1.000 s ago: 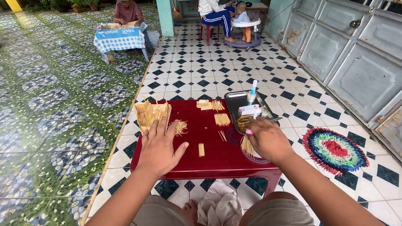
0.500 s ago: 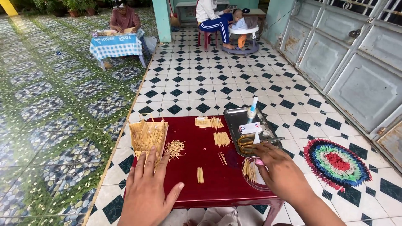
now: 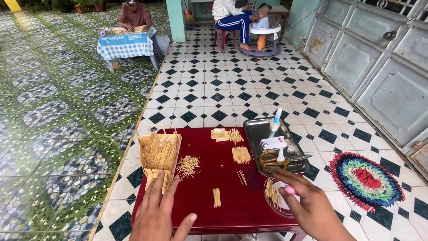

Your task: Picking up and organizing toothpicks on a table for a craft project

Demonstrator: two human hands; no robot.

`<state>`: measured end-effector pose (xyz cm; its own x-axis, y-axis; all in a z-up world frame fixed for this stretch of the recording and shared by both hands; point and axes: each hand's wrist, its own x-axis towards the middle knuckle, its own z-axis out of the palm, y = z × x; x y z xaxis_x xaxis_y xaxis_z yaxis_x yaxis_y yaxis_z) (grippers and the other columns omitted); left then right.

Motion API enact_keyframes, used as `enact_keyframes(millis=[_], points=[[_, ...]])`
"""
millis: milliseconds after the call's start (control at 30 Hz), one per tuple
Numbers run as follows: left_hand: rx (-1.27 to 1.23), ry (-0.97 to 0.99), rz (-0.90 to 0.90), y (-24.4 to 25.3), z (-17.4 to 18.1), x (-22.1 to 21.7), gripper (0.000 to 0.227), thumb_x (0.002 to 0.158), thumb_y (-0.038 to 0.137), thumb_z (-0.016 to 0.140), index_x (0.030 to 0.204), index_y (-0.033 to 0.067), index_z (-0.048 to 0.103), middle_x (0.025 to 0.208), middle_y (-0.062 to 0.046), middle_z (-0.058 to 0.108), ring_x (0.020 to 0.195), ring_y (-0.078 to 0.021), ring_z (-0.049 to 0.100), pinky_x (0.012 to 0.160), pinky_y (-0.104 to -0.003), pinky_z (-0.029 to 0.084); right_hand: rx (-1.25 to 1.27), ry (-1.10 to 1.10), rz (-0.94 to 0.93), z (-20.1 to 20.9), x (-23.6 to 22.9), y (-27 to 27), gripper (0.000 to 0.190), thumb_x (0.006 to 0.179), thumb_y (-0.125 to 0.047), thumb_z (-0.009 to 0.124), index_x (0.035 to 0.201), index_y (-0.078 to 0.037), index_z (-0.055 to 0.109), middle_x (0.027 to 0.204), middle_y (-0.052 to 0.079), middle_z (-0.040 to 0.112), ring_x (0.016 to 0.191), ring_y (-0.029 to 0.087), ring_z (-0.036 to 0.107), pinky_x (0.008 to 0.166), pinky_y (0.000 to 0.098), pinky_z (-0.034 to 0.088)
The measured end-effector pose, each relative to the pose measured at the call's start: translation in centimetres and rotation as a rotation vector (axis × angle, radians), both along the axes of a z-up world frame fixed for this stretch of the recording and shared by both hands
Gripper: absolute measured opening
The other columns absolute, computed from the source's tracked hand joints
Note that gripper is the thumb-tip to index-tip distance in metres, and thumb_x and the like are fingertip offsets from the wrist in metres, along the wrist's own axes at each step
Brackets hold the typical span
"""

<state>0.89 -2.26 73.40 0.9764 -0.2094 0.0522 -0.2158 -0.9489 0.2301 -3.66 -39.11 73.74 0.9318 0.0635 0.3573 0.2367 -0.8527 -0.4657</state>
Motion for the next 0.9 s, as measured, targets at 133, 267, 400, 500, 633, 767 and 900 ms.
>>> enact_keyframes(millis=[133,267,400,500,633,767,900], points=[[-1.425,0.330,-0.092,0.5,-2.0,0.2,0.095,0.085,0.058,0.072,0.164,0.0290,0.026,0.174,-0.004,0.020,0.141,-0.0309,0.049,0.099,-0.055,0.053,1.411,0.351,-0.343,-1.7,0.2,0.3,0.037,0.103,-0.017,0.054,0.131,-0.003,0.074,0.118,0.014,0.078,0.094,0.029,0.072,0.077,0.0430,0.061],[-2.333,0.759,-0.026,2.3,-6.0,1.0,0.081,0.096,0.060,0.054,0.159,0.0105,0.044,0.138,-0.020,0.067,0.069,-0.0201,0.067,0.048,-0.026,0.054,1.980,0.386,-0.285,-4.0,-0.3,-0.3,0.028,0.101,-0.024,0.057,0.120,-0.008,0.072,0.064,-0.003,0.050,0.047,0.013,0.040,0.046,0.0307,0.031],[-2.358,0.733,0.018,2.9,-8.5,0.7,0.045,0.103,0.040,0.057,0.134,0.0088,0.068,0.067,0.000,0.047,0.043,-0.0086,0.034,0.028,-0.021,0.029,1.853,0.375,-0.361,-6.4,-0.6,-0.9,0.022,0.102,-0.023,0.052,0.113,-0.006,0.060,0.062,0.000,0.034,0.043,0.013,0.024,0.040,0.0322,0.021],[-2.129,0.518,0.180,3.3,-9.0,-0.3,0.036,0.100,0.015,0.063,0.072,0.0098,0.042,0.051,-0.002,0.025,0.038,-0.0129,0.021,0.027,-0.028,0.014,1.592,0.286,-0.408,-8.2,-1.5,-2.2,0.020,0.105,-0.011,0.058,0.096,0.006,0.061,0.060,0.012,0.032,0.041,0.021,0.025,0.040,0.0376,0.017],[-2.464,0.649,-0.102,3.2,-7.3,-0.7,0.041,0.095,0.018,0.056,0.059,0.0212,0.037,0.050,0.005,0.030,0.044,-0.0125,0.027,0.042,-0.031,0.025,1.870,0.304,-0.034,-7.8,-2.0,-3.6,0.027,0.100,-0.026,0.060,0.079,-0.010,0.053,0.059,-0.001,0.039,0.049,0.016,0.034,0.049,0.0369,0.030],[-2.465,0.645,-0.094,3.0,-7.5,-0.4,0.036,0.090,0.031,0.058,0.057,0.0223,0.044,0.070,0.002,0.049,0.069,-0.0185,0.045,0.072,-0.040,0.040,1.992,0.269,0.007,-8.1,-1.9,-3.6,0.025,0.101,-0.029,0.063,0.080,-0.015,0.066,0.074,0.005,0.067,0.076,0.027,0.061,0.077,0.0455,0.051],[-2.409,0.734,-0.158,1.8,-7.6,-0.6,0.028,0.094,0.037,0.061,0.073,0.0189,0.057,0.100,-0.008,0.071,0.092,-0.0239,0.063,0.091,-0.046,0.046,1.991,0.306,0.079,-9.2,-1.3,-2.5,0.023,0.097,-0.028,0.066,0.081,-0.012,0.069,0.093,0.014,0.077,0.098,0.037,0.073,0.091,0.0521,0.053]])
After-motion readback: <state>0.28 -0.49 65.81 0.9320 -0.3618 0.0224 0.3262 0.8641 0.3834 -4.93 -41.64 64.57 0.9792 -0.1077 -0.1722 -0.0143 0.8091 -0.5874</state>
